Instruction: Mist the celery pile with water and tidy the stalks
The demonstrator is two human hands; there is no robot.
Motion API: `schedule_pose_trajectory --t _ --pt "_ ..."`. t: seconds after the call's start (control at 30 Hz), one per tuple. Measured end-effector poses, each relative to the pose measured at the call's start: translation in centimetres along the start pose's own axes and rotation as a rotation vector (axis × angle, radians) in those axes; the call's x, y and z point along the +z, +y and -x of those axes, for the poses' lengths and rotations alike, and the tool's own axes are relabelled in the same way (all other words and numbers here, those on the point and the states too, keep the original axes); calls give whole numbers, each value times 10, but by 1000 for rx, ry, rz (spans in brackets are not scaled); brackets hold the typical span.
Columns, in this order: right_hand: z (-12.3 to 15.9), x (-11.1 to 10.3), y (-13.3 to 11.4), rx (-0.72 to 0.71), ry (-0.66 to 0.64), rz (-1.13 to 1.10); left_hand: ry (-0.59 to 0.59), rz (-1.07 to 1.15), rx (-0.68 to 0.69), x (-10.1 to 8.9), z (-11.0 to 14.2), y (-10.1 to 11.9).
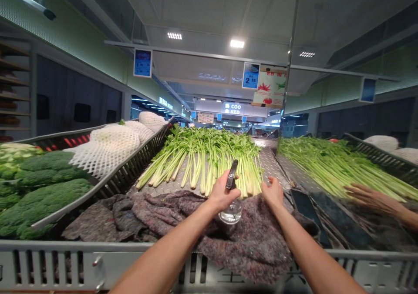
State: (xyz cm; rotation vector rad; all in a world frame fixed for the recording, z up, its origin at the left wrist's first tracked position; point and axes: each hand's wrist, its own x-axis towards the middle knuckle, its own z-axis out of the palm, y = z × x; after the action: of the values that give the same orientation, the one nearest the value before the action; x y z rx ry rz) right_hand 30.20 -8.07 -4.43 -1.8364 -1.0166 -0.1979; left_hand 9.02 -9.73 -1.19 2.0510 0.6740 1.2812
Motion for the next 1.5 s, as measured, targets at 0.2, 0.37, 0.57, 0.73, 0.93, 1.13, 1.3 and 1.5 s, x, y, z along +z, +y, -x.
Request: schedule_pose_trajectory --t 0.2,0.37,0.57,0.73,0.93,1.13,1.3,1.5 --pt "1 -1 0 -10 0 -7 -7 17 15 15 -2 -3" --pt "2 -3 -4 -1 -20 -17 -30 97 20 17 2 -1" --pt "3 -4 -6 9 -30 -19 -96 99 30 26 2 2" --pt "3 -3 -5 -1 -20 -14 -107 108 34 27 0 6" --pt "3 -2 -4 14 -27 -30 -7 71 26 16 -2 8" --pt "2 -1 -2 11 -23 -46 10 -9 15 13 -3 1" --pt "3 -1 -3 4 -28 -42 41 -14 34 9 -2 -3" --pt "3 0 -3 3 -46 -13 33 -4 -10 4 1 -8"
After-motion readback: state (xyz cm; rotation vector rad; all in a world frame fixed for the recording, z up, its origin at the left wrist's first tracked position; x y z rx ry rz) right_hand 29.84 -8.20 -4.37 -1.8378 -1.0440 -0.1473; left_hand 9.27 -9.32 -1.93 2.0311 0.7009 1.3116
